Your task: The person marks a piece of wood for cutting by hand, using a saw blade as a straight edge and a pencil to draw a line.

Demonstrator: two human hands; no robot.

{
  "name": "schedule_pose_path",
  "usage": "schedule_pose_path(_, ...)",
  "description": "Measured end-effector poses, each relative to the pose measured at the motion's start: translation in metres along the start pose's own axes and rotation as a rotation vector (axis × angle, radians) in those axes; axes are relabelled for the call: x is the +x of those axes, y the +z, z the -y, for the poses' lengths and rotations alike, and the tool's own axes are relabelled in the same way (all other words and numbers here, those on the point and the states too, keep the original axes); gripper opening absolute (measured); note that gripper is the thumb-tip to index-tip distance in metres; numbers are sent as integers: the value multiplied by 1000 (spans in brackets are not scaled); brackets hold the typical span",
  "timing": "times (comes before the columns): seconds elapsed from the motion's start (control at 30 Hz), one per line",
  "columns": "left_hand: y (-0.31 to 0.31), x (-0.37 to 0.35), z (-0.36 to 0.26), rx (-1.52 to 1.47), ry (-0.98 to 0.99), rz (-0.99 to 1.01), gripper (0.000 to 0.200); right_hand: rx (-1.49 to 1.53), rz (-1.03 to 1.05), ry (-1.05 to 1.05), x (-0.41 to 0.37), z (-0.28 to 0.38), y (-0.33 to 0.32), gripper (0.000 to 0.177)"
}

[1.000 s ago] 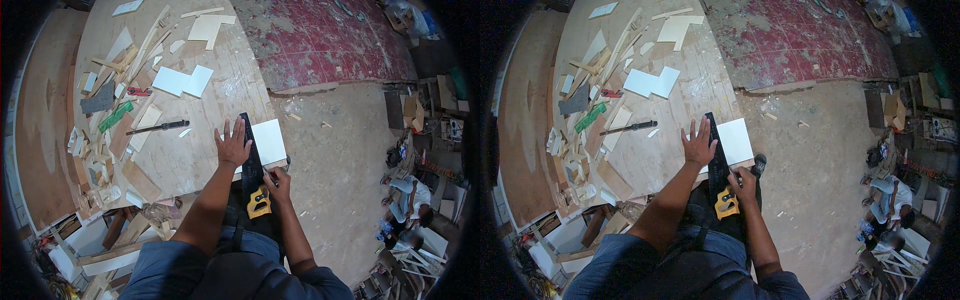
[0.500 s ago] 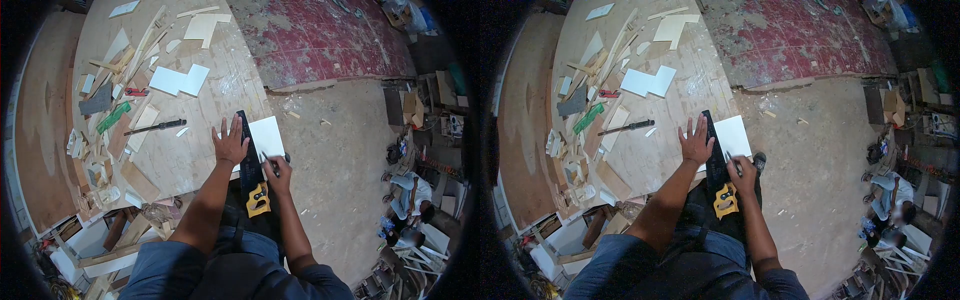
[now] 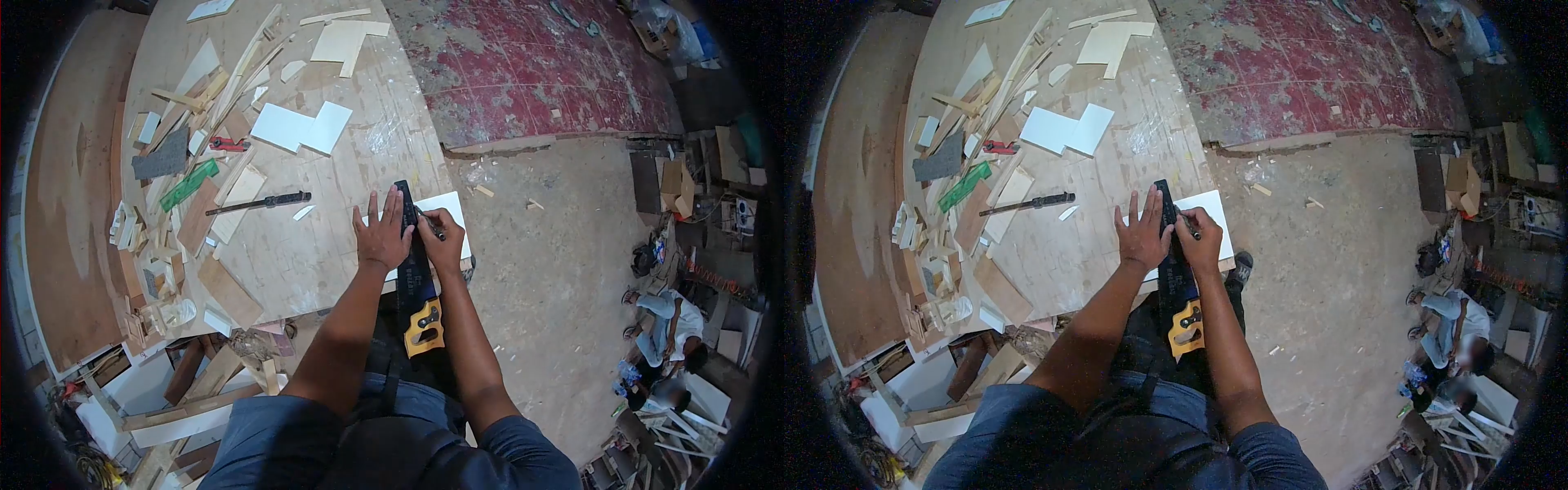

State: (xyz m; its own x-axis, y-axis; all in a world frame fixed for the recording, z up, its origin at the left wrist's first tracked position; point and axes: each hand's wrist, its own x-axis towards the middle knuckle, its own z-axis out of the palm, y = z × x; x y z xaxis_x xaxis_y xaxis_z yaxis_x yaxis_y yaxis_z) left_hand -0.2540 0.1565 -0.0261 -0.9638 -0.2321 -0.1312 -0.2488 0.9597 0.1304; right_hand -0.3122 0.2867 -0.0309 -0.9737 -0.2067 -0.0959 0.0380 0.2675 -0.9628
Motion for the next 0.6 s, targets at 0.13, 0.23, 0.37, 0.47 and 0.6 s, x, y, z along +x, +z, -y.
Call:
schedule_pose_path(0.13, 0, 0, 0, -8, -4, 0, 74, -22, 9, -6, 3, 2, 0, 14)
schedule_pose_path(0.23, 0, -1, 0, 1, 3, -12, 75, -34, 33, -7, 3, 1, -2, 14)
schedule_pose_path(0.37, -2, -1, 1, -10, 3, 4, 75, -130, 85, -33, -9, 10, -15, 15)
schedule_pose_path(0.47, 0, 0, 0, -9, 0, 16, 75, -259, 113, -17, -41, 11, -34, 15)
schedule_pose_path(0.6, 0, 0, 0, 12, -9, 38, 74, -194, 118, 37, -97, -4, -60, 15)
